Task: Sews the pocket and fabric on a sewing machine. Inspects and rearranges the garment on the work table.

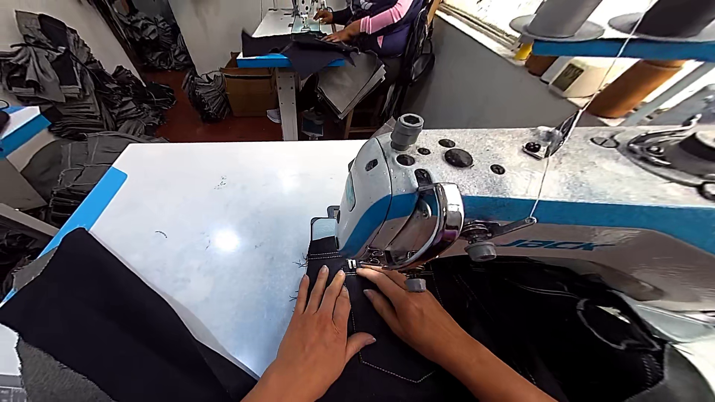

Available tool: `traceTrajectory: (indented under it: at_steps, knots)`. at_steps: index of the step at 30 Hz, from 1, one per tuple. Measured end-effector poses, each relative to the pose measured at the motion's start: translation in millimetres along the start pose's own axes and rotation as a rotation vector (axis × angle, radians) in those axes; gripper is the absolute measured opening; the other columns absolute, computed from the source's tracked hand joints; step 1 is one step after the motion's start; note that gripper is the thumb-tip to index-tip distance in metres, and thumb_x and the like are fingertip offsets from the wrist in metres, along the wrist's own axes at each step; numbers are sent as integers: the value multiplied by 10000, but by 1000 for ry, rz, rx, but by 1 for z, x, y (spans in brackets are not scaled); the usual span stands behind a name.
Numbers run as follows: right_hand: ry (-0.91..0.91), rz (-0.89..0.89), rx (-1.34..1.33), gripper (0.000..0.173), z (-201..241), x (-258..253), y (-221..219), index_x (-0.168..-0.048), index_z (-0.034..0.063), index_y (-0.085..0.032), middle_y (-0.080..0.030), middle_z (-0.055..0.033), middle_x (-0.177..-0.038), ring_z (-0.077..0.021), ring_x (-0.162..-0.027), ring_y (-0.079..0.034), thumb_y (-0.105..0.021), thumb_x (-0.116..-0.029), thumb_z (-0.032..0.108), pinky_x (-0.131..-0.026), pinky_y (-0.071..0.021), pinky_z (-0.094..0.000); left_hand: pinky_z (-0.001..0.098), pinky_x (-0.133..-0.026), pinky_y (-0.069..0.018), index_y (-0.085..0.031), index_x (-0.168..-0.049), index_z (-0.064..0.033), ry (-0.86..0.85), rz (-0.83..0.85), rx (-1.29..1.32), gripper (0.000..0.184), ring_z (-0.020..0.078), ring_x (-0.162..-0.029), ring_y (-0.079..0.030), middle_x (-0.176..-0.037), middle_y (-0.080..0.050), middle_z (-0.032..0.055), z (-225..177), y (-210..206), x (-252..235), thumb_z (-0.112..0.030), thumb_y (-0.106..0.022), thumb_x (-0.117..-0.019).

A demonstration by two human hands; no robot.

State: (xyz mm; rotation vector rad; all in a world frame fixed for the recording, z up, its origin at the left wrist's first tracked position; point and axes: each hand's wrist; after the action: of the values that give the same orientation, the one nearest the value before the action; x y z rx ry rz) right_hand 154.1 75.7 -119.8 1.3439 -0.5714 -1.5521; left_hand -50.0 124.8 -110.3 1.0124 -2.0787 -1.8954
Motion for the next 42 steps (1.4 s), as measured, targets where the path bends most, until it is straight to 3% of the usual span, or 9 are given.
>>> traceTrajectory:
  at_steps: [3,11,18,30,34,42]
  knots:
    - [13,-18,-11,379,-5,-2,-1,-1224,104,-731,-739,-55,-1165,-186,-1111,-695,-481,-1023,307,-963,-549,-306,628,-1160,-337,-645,-1287,-2,-1,15,18,735,402,-1456,-423,-1488,-552,168,3,-1,-4,-638,-421,-993]
    - [-18,-10,28,385,-2,2,0,-1254,108,-719,-737,-61,-1201,-205,-1137,-698,-473,-1027,301,-961,-561,-333,624,-1163,-337,-643,-1296,-19,-18,11,49,736,390,-1463,-417,-1489,-554,155,7,-3,-6,-650,-421,-991]
    - [7,-14,16,365,-6,1,0,-1215,114,-732,-739,-39,-1155,-175,-1095,-692,-489,-1021,306,-961,-547,-297,634,-1135,-367,-668,-1250,-20,-28,-15,2,700,412,-1431,-456,-1452,-584,169,3,-4,-6,-624,-422,-995]
    - [-5,-10,24,366,-5,1,0,-1213,115,-732,-739,-35,-1164,-171,-1100,-695,-486,-1023,307,-949,-552,-293,632,-1137,-364,-660,-1278,-18,-39,-12,4,725,387,-1430,-466,-1464,-581,146,6,-3,-5,-636,-405,-998]
    - [1,-21,45,346,-5,-2,0,-1166,107,-743,-739,-51,-1112,-189,-1069,-699,-498,-1004,290,-915,-561,-297,627,-1159,-336,-640,-1322,-12,-35,26,7,738,381,-1456,-431,-1499,-550,144,7,-1,-8,-631,-392,-1006]
    - [44,-38,30,351,-7,-4,0,-1196,102,-740,-736,-46,-1187,-197,-1171,-678,-506,-991,265,-1005,-538,-326,628,-1170,-318,-635,-1321,-9,-34,40,16,732,386,-1473,-403,-1512,-536,149,7,-1,-8,-629,-414,-1001]
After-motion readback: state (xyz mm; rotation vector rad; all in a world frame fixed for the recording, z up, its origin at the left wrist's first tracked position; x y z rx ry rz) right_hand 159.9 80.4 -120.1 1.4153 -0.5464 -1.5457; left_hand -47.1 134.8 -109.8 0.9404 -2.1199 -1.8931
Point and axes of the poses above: each hand's wrist, its own x-axis away from the middle knuckle, its own y-axis out of the back of the hand, z = x × y
